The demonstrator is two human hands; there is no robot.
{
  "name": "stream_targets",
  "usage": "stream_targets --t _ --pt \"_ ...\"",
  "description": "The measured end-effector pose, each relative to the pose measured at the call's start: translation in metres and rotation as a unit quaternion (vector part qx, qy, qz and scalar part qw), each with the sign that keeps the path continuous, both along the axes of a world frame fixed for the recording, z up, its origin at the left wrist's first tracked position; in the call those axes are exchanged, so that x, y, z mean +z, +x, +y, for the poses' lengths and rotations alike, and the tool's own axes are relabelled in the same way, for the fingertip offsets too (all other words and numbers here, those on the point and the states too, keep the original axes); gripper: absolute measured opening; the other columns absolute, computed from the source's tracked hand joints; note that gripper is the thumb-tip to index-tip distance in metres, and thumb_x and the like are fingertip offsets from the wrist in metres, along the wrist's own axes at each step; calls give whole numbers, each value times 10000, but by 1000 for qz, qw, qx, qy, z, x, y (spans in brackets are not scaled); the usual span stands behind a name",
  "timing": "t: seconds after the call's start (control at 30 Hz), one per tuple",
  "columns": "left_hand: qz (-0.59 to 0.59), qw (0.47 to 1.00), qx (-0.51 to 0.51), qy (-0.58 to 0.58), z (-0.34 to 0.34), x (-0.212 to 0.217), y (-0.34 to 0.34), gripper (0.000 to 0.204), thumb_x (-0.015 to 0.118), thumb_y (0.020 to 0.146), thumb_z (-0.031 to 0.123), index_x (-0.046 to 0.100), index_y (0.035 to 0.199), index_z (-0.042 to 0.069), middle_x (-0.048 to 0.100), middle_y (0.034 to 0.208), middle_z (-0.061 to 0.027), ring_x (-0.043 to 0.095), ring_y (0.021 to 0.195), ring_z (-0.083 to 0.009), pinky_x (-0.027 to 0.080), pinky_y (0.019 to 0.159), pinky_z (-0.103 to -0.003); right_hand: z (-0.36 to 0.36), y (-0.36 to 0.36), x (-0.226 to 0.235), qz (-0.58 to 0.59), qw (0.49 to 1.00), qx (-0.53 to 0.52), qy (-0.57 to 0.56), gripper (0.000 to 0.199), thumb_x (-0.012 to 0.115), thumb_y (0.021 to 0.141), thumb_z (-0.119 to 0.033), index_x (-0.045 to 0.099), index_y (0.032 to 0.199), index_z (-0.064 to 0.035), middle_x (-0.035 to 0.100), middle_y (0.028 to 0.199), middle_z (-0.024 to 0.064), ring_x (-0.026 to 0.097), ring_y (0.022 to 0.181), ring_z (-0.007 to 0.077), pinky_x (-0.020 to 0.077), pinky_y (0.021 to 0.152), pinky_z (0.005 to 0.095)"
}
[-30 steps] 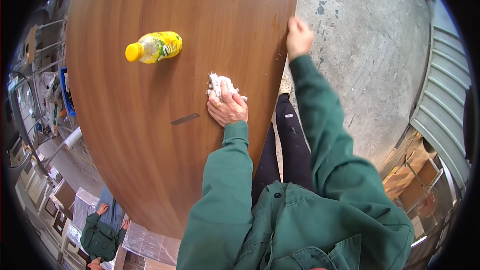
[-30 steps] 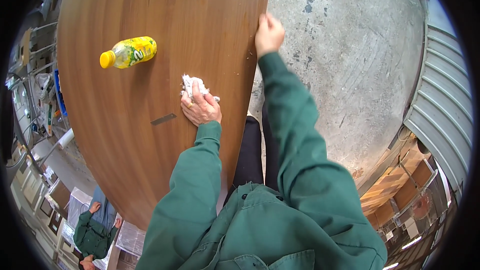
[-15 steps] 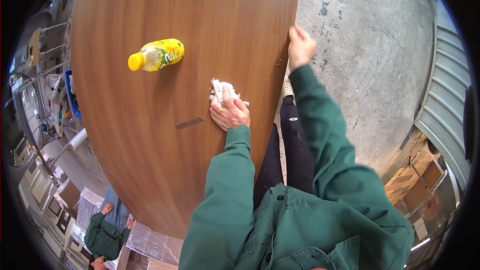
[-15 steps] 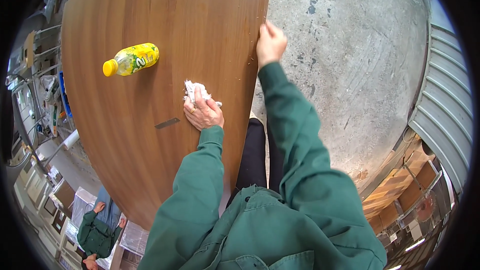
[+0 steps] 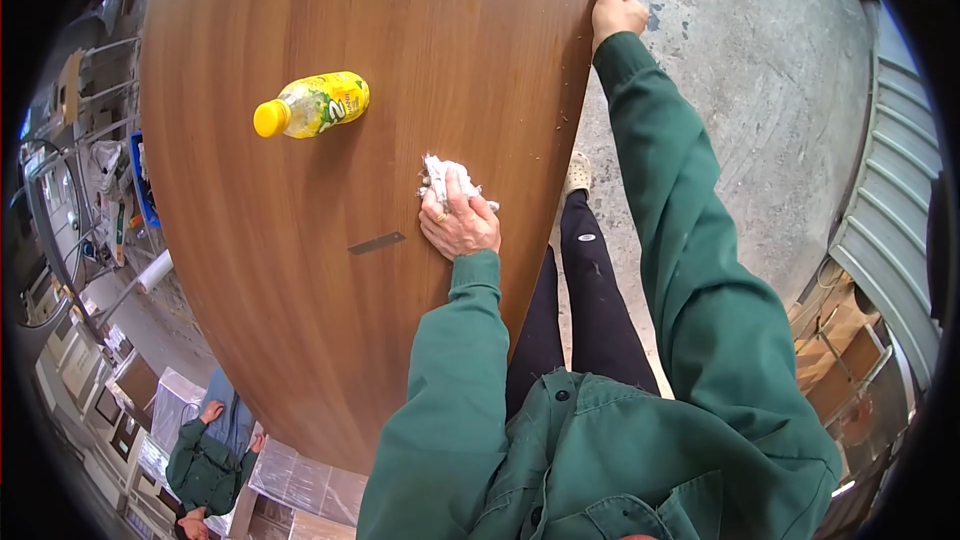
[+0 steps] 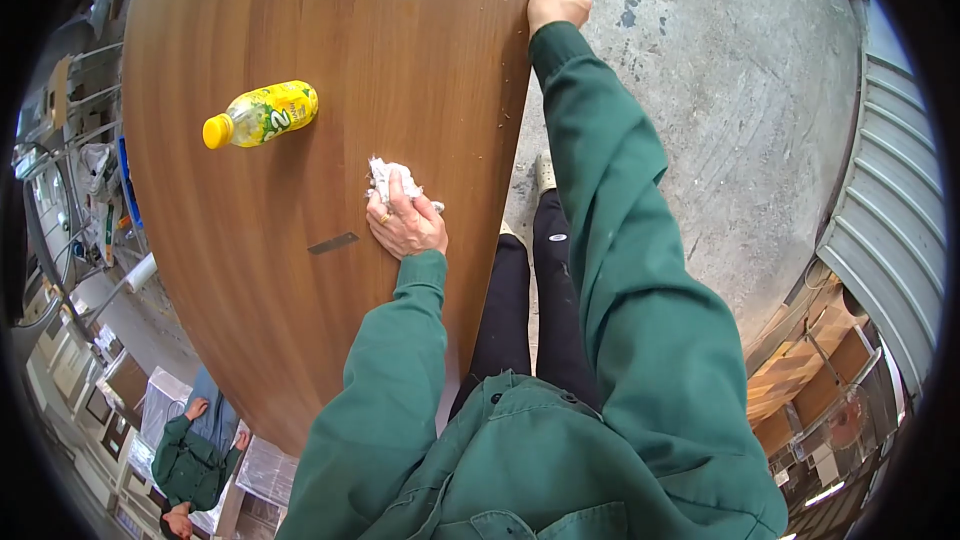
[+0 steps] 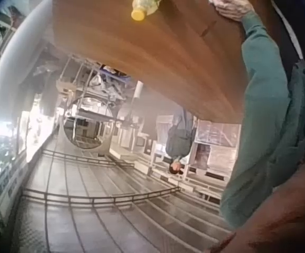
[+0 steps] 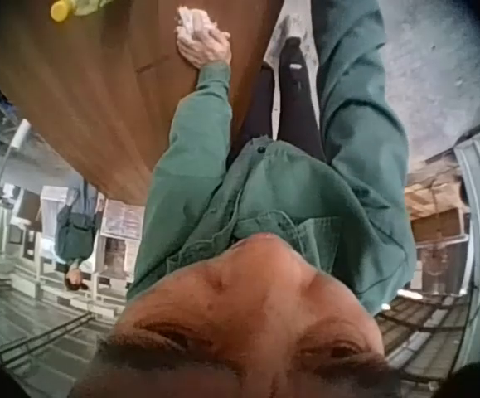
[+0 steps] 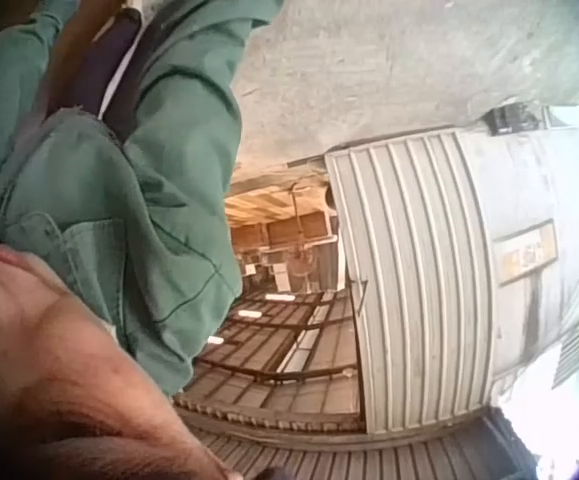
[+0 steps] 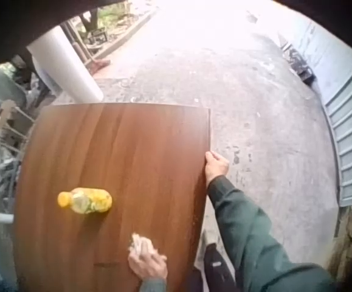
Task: Wiping down a large wooden furniture panel with a cloth and cleaning solution, and using a scraper to remove residue.
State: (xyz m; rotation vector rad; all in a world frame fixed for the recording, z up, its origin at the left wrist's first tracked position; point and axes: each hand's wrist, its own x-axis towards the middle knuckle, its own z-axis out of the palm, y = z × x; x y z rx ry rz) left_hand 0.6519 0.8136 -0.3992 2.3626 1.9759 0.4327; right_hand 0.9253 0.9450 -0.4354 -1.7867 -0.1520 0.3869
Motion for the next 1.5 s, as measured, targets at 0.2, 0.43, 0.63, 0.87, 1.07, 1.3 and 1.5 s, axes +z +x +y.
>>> stream_targets --t 0.2,0.43,0.63,0.87,1.07,1.3,1.5 --pt "12 1000 -13 24 3 -1 -7 400 534 738 167 497 1135 130 435 990 -153 481 893 -342 415 748 -448 -65 -47 -22 0 997 62 -51 283 628 750 -126 621 987 29 635 937 154 601 885 194 447 821 297" --pt "0 1000 -14 13 2 -2 1 388 520 748 168 499 1133 122 438 978 -152 481 872 -339 414 726 -446 -7 7 -22 -59 998 20 -15 251 614 749 -141 640 952 4 631 891 166 610 839 220 456 777 295" --pt "1 999 -16 36 4 -1 0 429 550 714 161 501 1139 164 450 1004 -146 488 818 -316 420 684 -432 -13 1 -23 -74 997 23 -13 223 599 758 -102 645 968 -43 609 869 139 586 817 226 452 767 302" --pt "32 999 -17 34 3 -3 -19 367 515 765 192 508 1125 122 443 983 -153 482 842 -329 413 702 -438 -48 -51 -18 -73 991 92 -60 251 587 792 -121 624 1033 -61 570 827 138 562 840 222 433 801 286" --pt "-3 1000 -17 25 4 -2 6 367 514 761 185 507 1121 113 447 977 -153 483 845 -327 413 704 -435 26 42 -22 -110 993 25 19 240 587 771 -122 627 972 3 636 857 172 602 786 220 455 746 298" --pt "14 999 -18 41 4 -4 -11 366 498 766 197 515 1127 140 450 1004 -156 493 800 -326 422 673 -432 -23 -10 -21 -46 995 89 -22 281 589 769 -105 614 1038 -29 597 846 121 565 869 188 438 779 290" --pt "12 999 -19 30 4 -1 -2 355 490 767 191 519 1116 133 456 995 -159 494 802 -328 421 676 -431 38 44 -19 -12 996 33 76 277 611 772 -124 615 1007 21 634 983 133 587 870 134 448 790 261"
